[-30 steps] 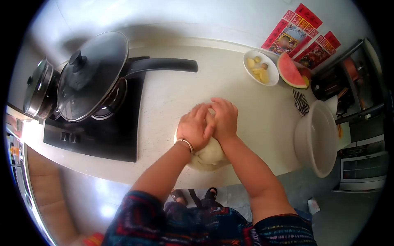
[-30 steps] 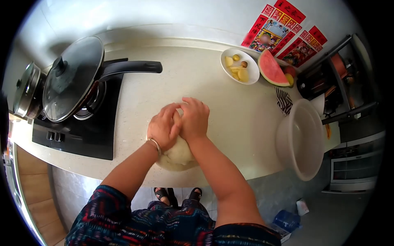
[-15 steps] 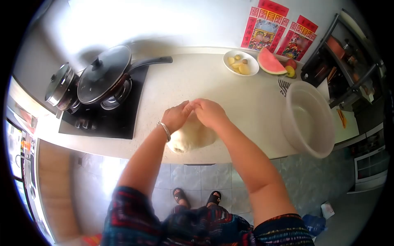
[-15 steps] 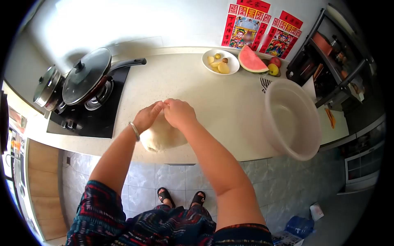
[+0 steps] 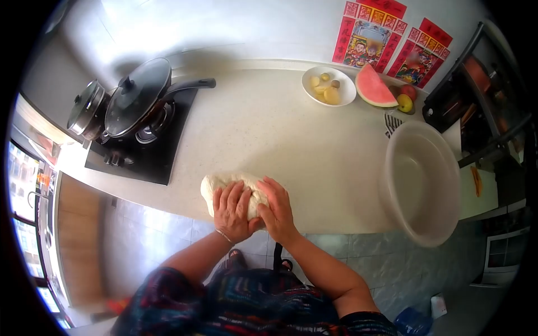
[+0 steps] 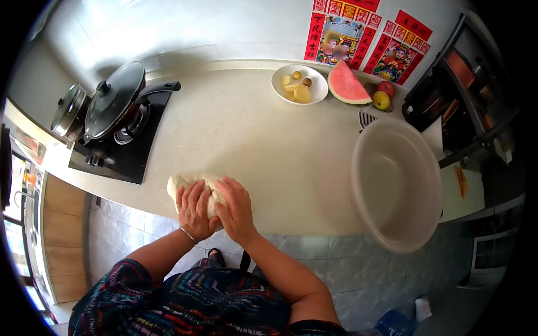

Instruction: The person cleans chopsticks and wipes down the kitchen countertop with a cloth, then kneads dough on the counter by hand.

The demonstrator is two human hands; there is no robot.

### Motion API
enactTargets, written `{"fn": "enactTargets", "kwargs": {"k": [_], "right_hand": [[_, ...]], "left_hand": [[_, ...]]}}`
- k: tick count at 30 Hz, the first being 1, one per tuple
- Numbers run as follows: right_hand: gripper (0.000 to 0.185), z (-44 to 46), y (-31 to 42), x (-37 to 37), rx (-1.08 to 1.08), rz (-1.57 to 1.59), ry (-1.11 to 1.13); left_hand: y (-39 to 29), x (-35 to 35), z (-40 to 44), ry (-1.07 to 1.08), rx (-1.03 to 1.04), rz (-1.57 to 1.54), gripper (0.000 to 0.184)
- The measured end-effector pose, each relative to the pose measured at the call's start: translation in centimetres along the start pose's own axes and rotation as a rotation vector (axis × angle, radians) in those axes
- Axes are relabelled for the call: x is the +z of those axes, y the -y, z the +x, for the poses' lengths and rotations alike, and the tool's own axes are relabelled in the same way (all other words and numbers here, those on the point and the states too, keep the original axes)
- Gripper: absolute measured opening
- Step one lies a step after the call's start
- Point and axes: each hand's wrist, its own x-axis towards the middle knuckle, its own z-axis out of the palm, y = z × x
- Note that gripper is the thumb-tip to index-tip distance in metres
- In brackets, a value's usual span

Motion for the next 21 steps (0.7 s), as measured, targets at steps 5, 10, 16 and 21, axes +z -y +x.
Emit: {"fn": "enactTargets", "kwargs": {"k": [5, 10, 16, 21], "right_hand": [[0.053, 4.7, -1.8, -1.2, 0.514, 0.666, 0.044], [0.050, 5.1, -3.5, -3.4, 0.778, 0.923, -0.141], [0.053, -2.1, -3.9, -3.3, 1.218, 1.160, -0.091], [0.056, -1.0, -2.8, 1.2, 1.127, 1.208, 0.095]], "left_hand": [[2.7, 0.9, 4.6, 0.166, -0.035, -0.020, 0.061], [5.2, 2.6, 9.5, 0.257, -0.107, -0.023, 0.045], [7.7, 5.8, 12.9, 0.229, -0.171, -0.059, 0.029], [9.6, 8.1, 16.0, 0.373, -0.352, -0.067, 0.028]]}}
